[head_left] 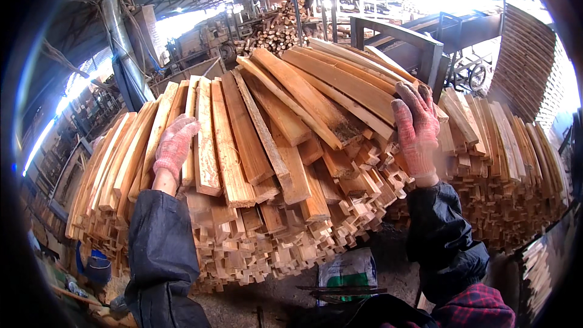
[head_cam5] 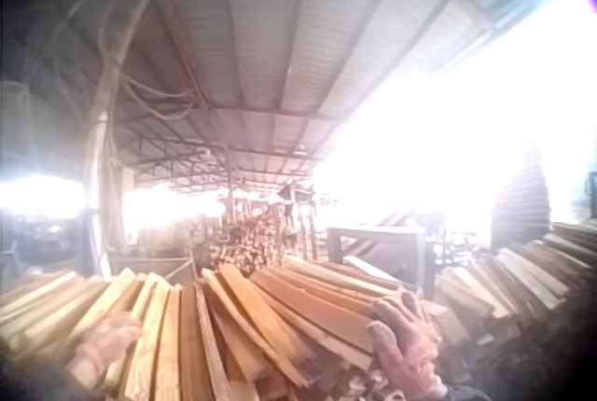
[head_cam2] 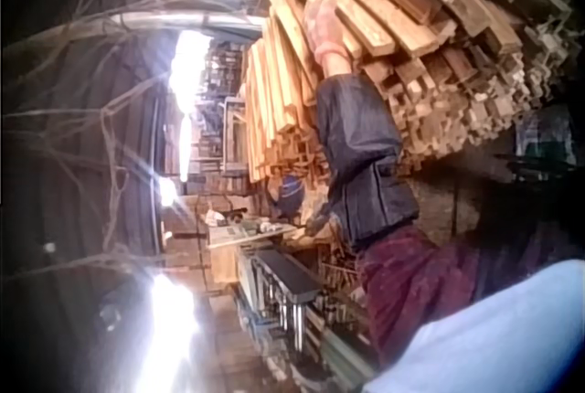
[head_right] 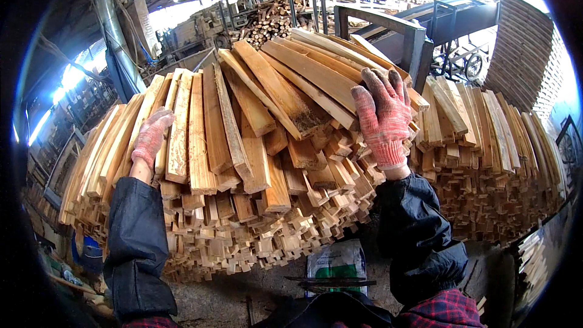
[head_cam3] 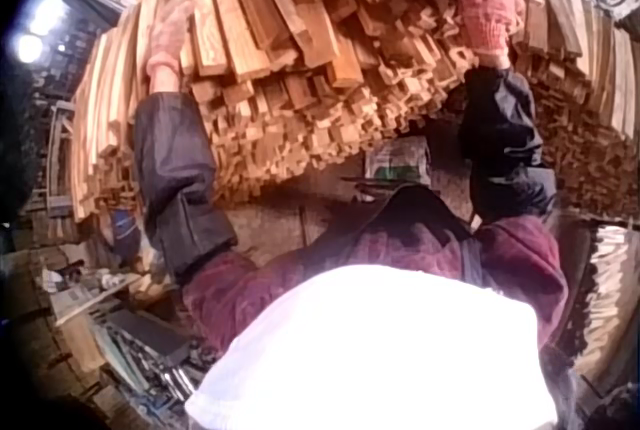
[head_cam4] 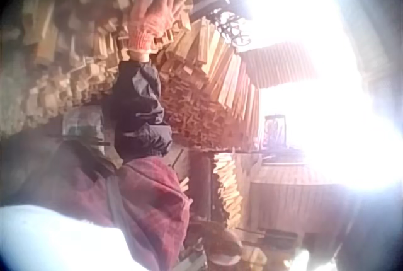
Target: The person repeatedly picks up bundles of wooden planks from a pile on the floor and stacks them onto a larger, organized stack. The person handles the wood by hand, lifting and placing the planks in a repetitive cycle within a workshop environment.
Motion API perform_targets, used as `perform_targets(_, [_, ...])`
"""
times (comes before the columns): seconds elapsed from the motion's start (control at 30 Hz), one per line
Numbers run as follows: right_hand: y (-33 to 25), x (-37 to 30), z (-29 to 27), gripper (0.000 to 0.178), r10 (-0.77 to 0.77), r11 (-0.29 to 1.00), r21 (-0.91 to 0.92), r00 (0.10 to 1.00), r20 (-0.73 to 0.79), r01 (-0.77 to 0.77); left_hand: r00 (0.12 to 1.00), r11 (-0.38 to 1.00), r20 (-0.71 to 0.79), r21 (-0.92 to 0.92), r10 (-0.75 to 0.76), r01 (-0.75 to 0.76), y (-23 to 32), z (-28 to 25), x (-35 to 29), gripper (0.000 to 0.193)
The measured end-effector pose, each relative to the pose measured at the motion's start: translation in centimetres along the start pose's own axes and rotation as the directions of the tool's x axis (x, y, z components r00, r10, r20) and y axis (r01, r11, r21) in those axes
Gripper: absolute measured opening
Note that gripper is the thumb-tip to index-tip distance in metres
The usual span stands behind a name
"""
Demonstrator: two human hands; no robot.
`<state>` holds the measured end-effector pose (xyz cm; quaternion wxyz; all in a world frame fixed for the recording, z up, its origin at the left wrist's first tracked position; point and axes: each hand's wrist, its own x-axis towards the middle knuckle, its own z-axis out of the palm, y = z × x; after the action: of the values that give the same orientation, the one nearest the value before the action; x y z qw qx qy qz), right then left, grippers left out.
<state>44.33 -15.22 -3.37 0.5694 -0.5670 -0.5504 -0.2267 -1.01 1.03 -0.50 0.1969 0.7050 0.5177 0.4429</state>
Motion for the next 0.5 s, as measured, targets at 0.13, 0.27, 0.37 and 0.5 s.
perform_targets(0.13, [0.0, -0.1, 0.1, 0.043, 0.006, 1.0, 0.008, 1.0, 0.005, -0.006, 0.998, 0.999, -0.053, -0.041, -0.019, 0.017, 1.1, 0.5, -0.8, 0.036])
perform_targets(0.27, [0.0, -0.3, 0.0, 0.043, 0.018, 0.999, 0.04, 1.0, 0.0, -0.018, 1.0, 0.995, -0.022, -0.096, 0.004, -0.006, 2.4, 1.0, -1.5, 0.029])
perform_targets(0.37, [-0.4, -0.4, 0.2, 0.04, 0.006, 0.997, 0.072, 1.0, 0.0, -0.006, 0.999, 0.996, -0.048, -0.093, -0.009, 0.004, 3.7, 1.0, -2.3, 0.026])
perform_targets(0.5, [-0.3, -0.7, 1.0, 0.035, -0.03, 0.994, 0.103, 0.999, -0.042, 0.034, 0.996, 0.998, -0.085, -0.061, 0.018, -0.023, 3.2, 0.4, -2.5, 0.028])
